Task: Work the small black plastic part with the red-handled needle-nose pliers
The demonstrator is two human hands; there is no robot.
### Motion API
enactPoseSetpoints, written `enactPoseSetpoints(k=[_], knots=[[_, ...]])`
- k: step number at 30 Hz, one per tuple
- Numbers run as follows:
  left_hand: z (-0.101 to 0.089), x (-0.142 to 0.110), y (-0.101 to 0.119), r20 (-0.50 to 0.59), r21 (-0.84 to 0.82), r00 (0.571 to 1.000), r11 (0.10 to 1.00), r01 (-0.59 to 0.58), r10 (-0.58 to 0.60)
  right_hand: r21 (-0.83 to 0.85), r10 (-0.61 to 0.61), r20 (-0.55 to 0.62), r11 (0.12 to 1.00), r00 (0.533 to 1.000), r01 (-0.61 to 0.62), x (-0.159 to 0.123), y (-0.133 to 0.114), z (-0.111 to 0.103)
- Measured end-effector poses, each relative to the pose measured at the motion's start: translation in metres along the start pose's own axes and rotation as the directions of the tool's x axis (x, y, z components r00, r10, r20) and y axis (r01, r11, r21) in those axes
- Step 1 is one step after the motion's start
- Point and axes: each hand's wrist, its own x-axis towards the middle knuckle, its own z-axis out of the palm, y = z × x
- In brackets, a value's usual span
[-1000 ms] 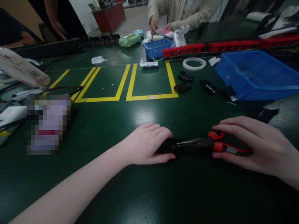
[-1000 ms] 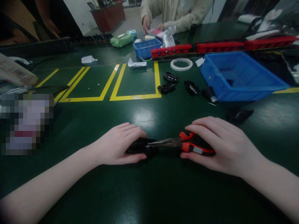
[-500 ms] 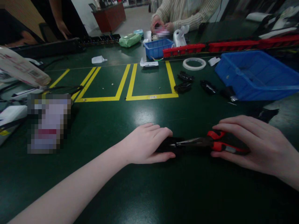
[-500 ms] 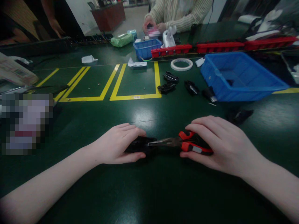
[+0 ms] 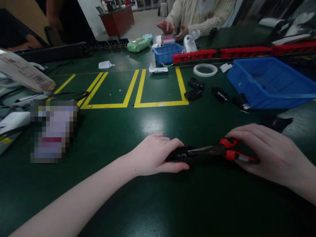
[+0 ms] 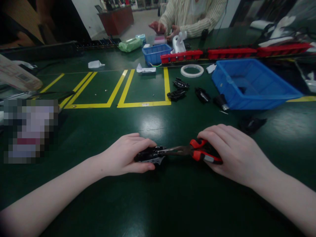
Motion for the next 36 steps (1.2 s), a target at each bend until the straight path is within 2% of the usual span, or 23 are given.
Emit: enactPoseSetpoints(k=[5,11,15,19,23,29,34,36], knots=[[0.001,0.0,0.0,-0.004,-0.015,1.0,1.0,0.002,-0.002,0.045,0.021,-0.004,0.999,1.0,-0.021,-0.003,0.0,0.002],[0.0,0.001,0.002,-0.012,-0.026,1.0,0.999,0.027,-0.027,0.237,0.238,0.046,0.941,0.97,-0.242,-0.007,-0.005,0.008],[-0.002,0.001,0.001,-0.011,-0.052,0.999,0.998,0.047,-0.048,0.307,0.248,0.117,0.912,0.962,-0.273,-0.005,-0.01,0.009],[-0.003,0.0,0.001,-0.012,-0.097,0.999,0.994,0.043,-0.044,0.333,0.308,0.131,0.881,0.942,-0.335,-0.003,-0.015,0.01],[-0.002,0.0,0.001,-0.007,-0.081,0.999,0.995,0.053,-0.053,0.348,0.3,0.144,0.877,0.943,-0.332,-0.003,-0.014,0.01],[0.0,0.0,0.0,-0.025,-0.076,0.998,0.996,0.053,-0.055,0.354,0.209,0.127,0.903,0.969,-0.242,-0.002,-0.008,0.01],[0.0,0.001,0.001,-0.014,-0.073,0.998,0.996,0.056,-0.057,0.298,0.252,0.12,0.914,0.96,-0.277,-0.005,-0.01,0.012],[0.0,0.001,0.001,-0.009,-0.077,0.999,0.996,0.049,-0.05,0.275,0.226,0.124,0.928,0.966,-0.253,-0.006,-0.009,0.012]])
